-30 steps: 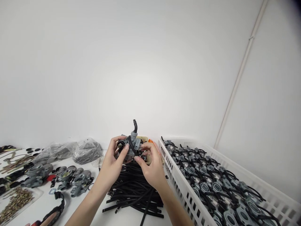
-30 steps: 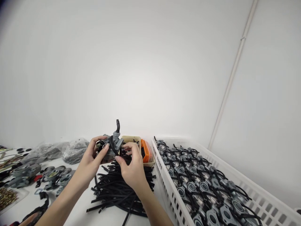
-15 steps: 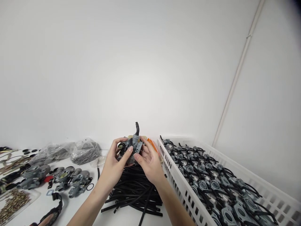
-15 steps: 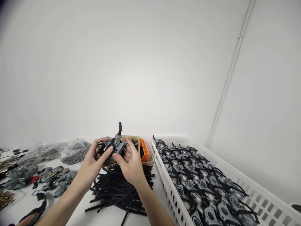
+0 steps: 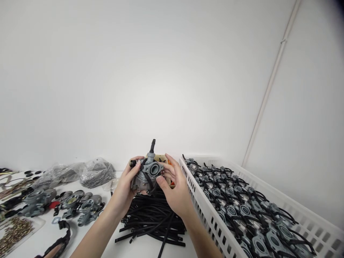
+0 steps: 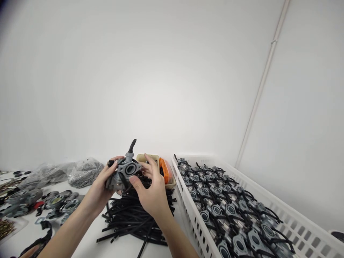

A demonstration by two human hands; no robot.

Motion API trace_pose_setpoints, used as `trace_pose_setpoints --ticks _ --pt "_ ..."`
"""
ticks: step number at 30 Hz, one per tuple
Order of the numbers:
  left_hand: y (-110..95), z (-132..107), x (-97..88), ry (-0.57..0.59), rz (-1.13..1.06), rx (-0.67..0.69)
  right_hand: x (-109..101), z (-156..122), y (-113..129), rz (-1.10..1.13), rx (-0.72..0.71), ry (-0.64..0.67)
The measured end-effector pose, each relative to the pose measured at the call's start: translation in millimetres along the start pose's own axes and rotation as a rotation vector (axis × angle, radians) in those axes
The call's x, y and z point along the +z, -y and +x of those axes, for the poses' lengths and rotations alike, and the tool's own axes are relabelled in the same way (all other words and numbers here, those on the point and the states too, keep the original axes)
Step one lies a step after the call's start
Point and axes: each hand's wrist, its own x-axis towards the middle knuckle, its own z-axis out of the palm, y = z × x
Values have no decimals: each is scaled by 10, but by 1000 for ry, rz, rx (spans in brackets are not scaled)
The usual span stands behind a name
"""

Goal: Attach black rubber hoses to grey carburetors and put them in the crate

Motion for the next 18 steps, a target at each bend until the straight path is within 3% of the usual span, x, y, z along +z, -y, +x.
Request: trace_pose_setpoints --ticks 3,8,11,18 --pt "1 13 -12 9 -192 -76 -66 37 17 126 -11 4" --pt "86 -18 15 248 -259 -315 -97 109 -8 432 91 32" --pt "178 -49 59 314 -275 -433 -105 124 -12 574 110 71" --pt "266 -34 87 354 -287 -458 -205 151 -57 472 4 -51"
